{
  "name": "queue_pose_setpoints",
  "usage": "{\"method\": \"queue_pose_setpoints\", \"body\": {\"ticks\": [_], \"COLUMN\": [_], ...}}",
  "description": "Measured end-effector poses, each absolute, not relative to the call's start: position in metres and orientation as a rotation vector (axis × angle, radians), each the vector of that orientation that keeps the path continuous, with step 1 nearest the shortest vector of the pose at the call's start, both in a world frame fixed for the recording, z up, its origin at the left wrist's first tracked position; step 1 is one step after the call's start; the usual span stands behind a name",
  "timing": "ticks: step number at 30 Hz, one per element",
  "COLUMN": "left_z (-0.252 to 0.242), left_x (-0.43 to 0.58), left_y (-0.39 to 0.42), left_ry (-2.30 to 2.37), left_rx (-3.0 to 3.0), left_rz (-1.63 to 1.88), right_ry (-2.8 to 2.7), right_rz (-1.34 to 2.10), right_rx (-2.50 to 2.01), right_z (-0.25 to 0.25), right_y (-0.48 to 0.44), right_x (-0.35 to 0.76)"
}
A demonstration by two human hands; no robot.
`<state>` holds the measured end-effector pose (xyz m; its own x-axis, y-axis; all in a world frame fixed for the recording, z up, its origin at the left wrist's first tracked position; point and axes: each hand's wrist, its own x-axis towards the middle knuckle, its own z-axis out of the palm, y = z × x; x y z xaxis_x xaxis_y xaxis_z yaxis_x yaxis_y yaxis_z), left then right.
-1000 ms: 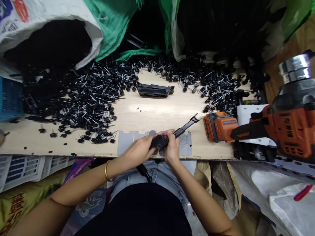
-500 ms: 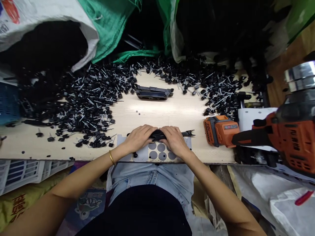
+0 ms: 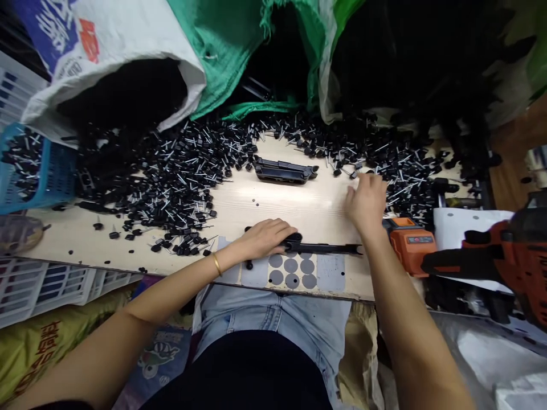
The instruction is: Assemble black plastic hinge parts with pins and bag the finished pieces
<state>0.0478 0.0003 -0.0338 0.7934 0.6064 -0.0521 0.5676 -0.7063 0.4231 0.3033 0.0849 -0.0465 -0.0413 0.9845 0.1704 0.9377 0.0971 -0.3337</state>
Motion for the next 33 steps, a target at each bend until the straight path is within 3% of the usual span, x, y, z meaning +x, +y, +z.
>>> {"method": "queue_pose_setpoints", "body": {"ticks": [5, 12, 18, 21, 28, 33], "left_z": [-0.021, -0.031, -0.055, -0.059, -0.042, -0.019], "left_x": [0.046, -0.039, -0.060, -0.062, -0.063, -0.051], "left_y": [0.020, 0.084, 0.092, 0.086, 0.079, 0.041], "left_ry": [0.777, 2.003, 2.025, 2.028, 2.058, 1.872], "left_rx": [2.496, 2.179, 2.167, 2.137, 2.048, 1.848], "left_rz": [0.185, 0.501, 0.506, 0.598, 0.654, 0.997], "right_ry": [-2.079, -2.191, -1.843, -1.966, -2.489, -2.772], "right_rz": [0.075, 0.132, 0.666, 0.909, 0.530, 0.374], "right_rx": [-2.028, -1.904, -1.764, -1.619, -1.634, -1.427], "right_z": [-0.059, -0.052, -0.021, -0.002, 0.010, 0.025], "right_y": [0.134, 0.120, 0.055, 0.010, -0.025, -0.020], "right_x": [0.305, 0.292, 0.285, 0.283, 0.266, 0.244]}}
